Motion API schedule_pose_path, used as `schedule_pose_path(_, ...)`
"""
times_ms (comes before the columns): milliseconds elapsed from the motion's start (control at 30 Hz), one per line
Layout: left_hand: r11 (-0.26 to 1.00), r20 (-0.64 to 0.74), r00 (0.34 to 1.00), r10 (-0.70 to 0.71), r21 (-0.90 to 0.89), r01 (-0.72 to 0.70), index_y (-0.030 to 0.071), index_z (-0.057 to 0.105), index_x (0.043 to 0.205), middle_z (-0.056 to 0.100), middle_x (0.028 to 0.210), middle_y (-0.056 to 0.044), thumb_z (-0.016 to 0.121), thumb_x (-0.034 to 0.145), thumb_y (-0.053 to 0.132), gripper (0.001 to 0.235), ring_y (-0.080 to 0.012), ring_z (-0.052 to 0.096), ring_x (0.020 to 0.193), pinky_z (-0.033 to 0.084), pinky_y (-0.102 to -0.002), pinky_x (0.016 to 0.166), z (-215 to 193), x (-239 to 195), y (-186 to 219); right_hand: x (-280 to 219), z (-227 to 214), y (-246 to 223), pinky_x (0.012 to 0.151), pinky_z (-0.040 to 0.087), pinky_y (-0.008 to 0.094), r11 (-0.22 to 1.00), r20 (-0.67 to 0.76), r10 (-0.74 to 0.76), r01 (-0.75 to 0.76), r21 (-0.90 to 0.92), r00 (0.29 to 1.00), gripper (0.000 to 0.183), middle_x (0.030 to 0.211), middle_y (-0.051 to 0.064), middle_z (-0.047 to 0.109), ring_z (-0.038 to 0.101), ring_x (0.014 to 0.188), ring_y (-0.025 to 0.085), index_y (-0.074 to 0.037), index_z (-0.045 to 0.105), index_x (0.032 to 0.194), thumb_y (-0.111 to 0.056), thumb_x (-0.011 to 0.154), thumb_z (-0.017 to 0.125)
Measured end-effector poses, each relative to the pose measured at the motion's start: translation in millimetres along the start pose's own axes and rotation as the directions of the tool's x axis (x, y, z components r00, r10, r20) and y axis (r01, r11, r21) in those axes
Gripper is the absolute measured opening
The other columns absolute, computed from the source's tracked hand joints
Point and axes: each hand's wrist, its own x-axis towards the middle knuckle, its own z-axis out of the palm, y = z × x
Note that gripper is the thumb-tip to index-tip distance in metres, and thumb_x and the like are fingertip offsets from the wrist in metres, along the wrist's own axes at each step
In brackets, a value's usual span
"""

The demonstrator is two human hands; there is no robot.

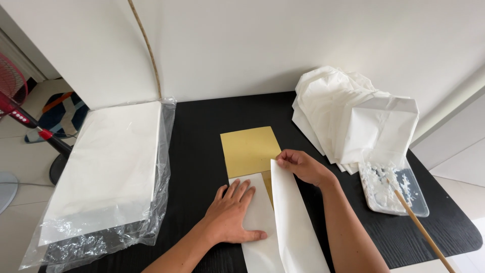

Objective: Manually assembling a paper bag by folding paper around a template and applying glue with a brush.

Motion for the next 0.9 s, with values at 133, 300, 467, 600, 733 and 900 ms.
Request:
schedule_pose_path(133, 0.998, 0.041, 0.997, -0.064, 0.009, 0.064, 0.007, -0.006, 0.163, -0.014, 0.174, -0.011, 0.053, 0.068, 0.093, 0.142, -0.0326, -0.018, 0.158, -0.010, -0.053, 0.126, -6.2, -4.3, 13.4, -3.5, -4.3, 4.7, 0.077, 0.046, 0.026, 0.942, -0.048, -0.054, 0.067, 0.328, 0.997, 0.026, 0.120, -0.001, 0.074, 0.057, 0.085, 0.008, -0.014, 0.060, 0.088, -0.035, 0.102, 0.058)
schedule_pose_path(300, 0.998, 0.046, 0.997, -0.069, 0.000, 0.069, 0.003, -0.009, 0.163, -0.019, 0.173, -0.016, 0.058, 0.068, 0.093, 0.147, -0.0357, -0.023, 0.157, -0.013, -0.055, 0.125, -7.1, -10.7, 23.0, 10.2, -2.5, 42.1, 0.109, 0.040, 0.034, 0.736, -0.089, -0.198, 0.208, 0.645, 0.976, 0.020, 0.135, 0.014, 0.068, 0.059, 0.129, 0.023, -0.016, 0.062, 0.087, -0.030, 0.100, 0.062)
schedule_pose_path(467, 0.997, 0.035, 0.996, -0.079, 0.007, 0.079, 0.004, -0.010, 0.163, -0.022, 0.173, -0.014, 0.053, 0.067, 0.095, 0.147, -0.0334, -0.026, 0.157, -0.015, -0.055, 0.125, -4.3, -12.0, 23.9, -2.6, 4.3, 14.8, 0.119, 0.045, 0.039, 0.595, -0.268, 0.163, 0.122, 0.794, 0.950, 0.026, 0.144, 0.021, 0.065, 0.062, 0.134, 0.030, -0.007, 0.066, 0.108, -0.030, 0.099, 0.058)
schedule_pose_path(600, 0.999, -0.026, 0.998, -0.052, 0.001, 0.052, 0.004, -0.007, 0.163, -0.019, 0.172, -0.016, 0.051, 0.068, 0.097, 0.145, -0.0344, -0.023, 0.157, -0.014, -0.056, 0.124, 7.4, -7.6, 15.9, -23.2, 16.2, 32.0, 0.098, 0.050, 0.043, 0.411, -0.251, 0.289, 0.117, 0.904, 0.924, 0.050, 0.136, 0.016, 0.066, 0.063, 0.126, 0.030, -0.005, 0.060, 0.129, -0.046, 0.109, 0.039)
schedule_pose_path(733, 0.999, -0.073, 0.997, -0.036, 0.013, 0.037, 0.002, -0.004, 0.163, -0.016, 0.172, -0.017, 0.053, 0.069, 0.098, 0.145, -0.0360, -0.021, 0.157, -0.013, -0.057, 0.123, 12.9, -5.8, 14.4, -48.5, 31.7, 11.1, 0.118, 0.040, 0.043, 0.367, -0.281, 0.277, 0.169, 0.915, 0.919, 0.064, 0.154, 0.023, 0.053, 0.051, 0.142, 0.032, 0.001, 0.049, 0.141, -0.048, 0.106, 0.029)
schedule_pose_path(900, 0.999, -0.093, 0.995, -0.019, 0.024, 0.021, -0.001, -0.005, 0.161, -0.015, 0.172, -0.019, 0.052, 0.067, 0.101, 0.150, -0.0355, -0.018, 0.158, -0.011, -0.057, 0.124, 19.1, 0.6, 14.9, -25.5, 49.6, 23.4, 0.128, 0.029, 0.042, 0.479, -0.413, 0.242, 0.262, 0.838, 0.878, 0.071, 0.162, 0.021, 0.044, 0.036, 0.155, 0.033, 0.003, 0.046, 0.148, -0.050, 0.103, 0.029)
